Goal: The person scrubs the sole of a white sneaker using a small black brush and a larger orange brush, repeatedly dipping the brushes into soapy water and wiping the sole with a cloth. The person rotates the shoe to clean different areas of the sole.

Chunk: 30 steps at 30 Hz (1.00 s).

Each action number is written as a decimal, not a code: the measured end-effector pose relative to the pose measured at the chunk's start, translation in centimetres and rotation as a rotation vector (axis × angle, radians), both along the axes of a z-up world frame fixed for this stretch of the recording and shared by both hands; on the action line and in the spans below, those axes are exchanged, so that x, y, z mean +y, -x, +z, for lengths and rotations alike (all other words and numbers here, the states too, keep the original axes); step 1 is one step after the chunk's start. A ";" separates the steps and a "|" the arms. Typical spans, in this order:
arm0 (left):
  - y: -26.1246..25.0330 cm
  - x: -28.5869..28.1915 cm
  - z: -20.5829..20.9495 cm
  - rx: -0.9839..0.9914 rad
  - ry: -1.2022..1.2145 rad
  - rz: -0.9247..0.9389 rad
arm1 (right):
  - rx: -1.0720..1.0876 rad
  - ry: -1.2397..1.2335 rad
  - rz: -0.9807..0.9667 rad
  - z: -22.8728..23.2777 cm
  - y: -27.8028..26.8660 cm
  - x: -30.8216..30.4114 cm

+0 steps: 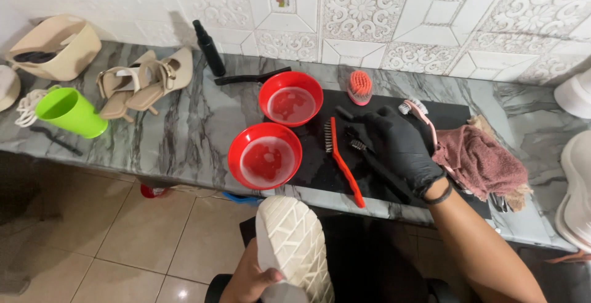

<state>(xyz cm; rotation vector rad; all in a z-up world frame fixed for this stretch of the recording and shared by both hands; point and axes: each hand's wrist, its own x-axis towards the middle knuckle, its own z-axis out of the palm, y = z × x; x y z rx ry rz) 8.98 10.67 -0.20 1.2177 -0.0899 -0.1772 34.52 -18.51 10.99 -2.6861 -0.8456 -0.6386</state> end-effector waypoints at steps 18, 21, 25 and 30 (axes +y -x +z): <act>5.3 -5.0 7.8 -0.349 -0.390 -0.085 | 0.131 -0.203 0.279 -1.8 13.2 1.6; 6.4 -5.8 6.8 -0.265 -0.734 -0.148 | 0.391 -0.258 0.037 -2.2 15.5 -1.5; 7.1 -7.1 7.3 -0.261 -0.834 -0.202 | 0.336 -0.589 -0.041 -0.8 19.2 -3.2; 8.3 -8.3 7.5 -0.247 -0.824 -0.196 | 0.215 -0.779 0.153 0.8 25.0 -1.2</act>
